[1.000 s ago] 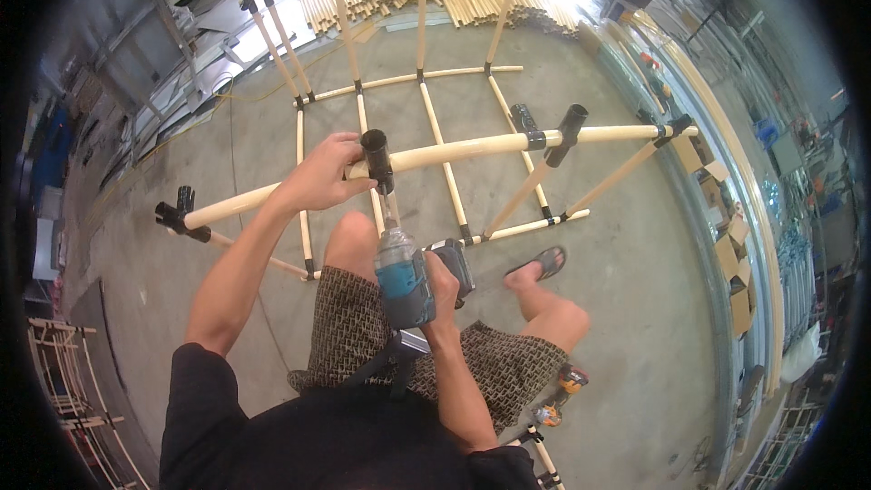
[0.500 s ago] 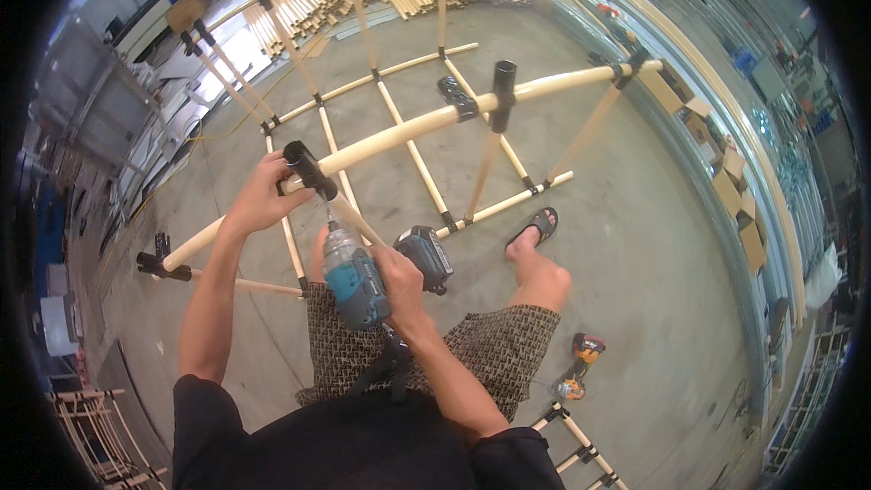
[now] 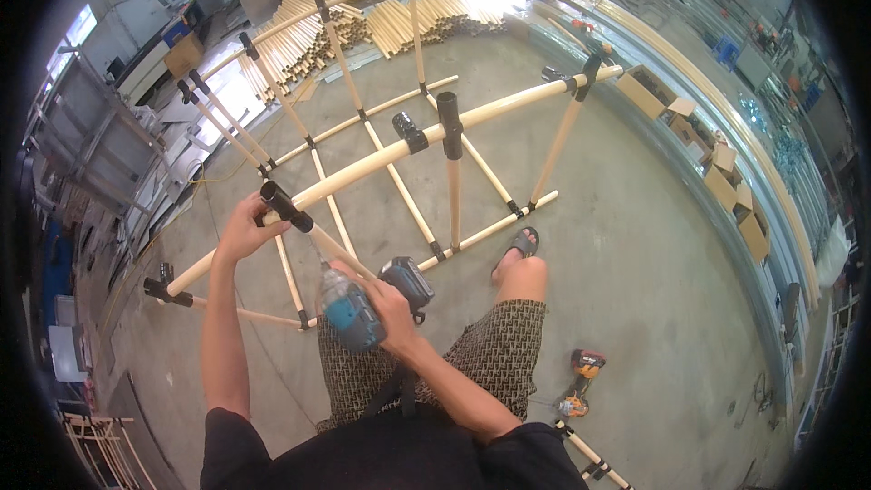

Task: The person assembles a large frame structure by inserting wooden poles into plastic corner connectors and securing them using a power drill.

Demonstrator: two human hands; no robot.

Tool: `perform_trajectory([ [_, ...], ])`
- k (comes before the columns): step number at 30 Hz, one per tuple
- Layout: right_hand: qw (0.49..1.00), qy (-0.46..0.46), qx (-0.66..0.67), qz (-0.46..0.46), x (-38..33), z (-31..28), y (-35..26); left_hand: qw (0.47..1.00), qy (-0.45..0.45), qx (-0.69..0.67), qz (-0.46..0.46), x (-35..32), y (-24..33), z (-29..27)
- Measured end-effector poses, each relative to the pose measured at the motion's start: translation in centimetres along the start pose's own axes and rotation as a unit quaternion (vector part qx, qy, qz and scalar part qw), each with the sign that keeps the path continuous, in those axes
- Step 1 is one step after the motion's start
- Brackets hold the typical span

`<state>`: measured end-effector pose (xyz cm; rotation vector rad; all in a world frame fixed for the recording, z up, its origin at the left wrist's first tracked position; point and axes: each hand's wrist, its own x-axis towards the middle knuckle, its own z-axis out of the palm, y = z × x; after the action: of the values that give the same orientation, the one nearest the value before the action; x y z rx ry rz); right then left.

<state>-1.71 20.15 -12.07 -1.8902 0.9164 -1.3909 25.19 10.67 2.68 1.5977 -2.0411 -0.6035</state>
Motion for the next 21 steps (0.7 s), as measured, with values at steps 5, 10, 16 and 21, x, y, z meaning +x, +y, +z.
perform_trajectory([
  [5,0.988,0.071,0.057,0.127,-2.4,-4.0,4.5,0.995,0.019,-0.089,-0.043,-0.5,0.1,0.8],
  [10,0.945,0.206,0.097,0.234,-1.3,-8.2,7.0,0.968,0.192,-0.162,-0.014,0.2,4.0,2.0],
  [16,0.965,0.228,-0.097,0.084,2.6,-13.0,6.0,0.961,0.208,0.056,0.173,7.9,15.2,6.6],
  [21,0.969,0.173,0.001,0.176,3.7,-14.2,8.2,0.992,0.021,-0.072,0.102,16.4,14.8,12.9],
])
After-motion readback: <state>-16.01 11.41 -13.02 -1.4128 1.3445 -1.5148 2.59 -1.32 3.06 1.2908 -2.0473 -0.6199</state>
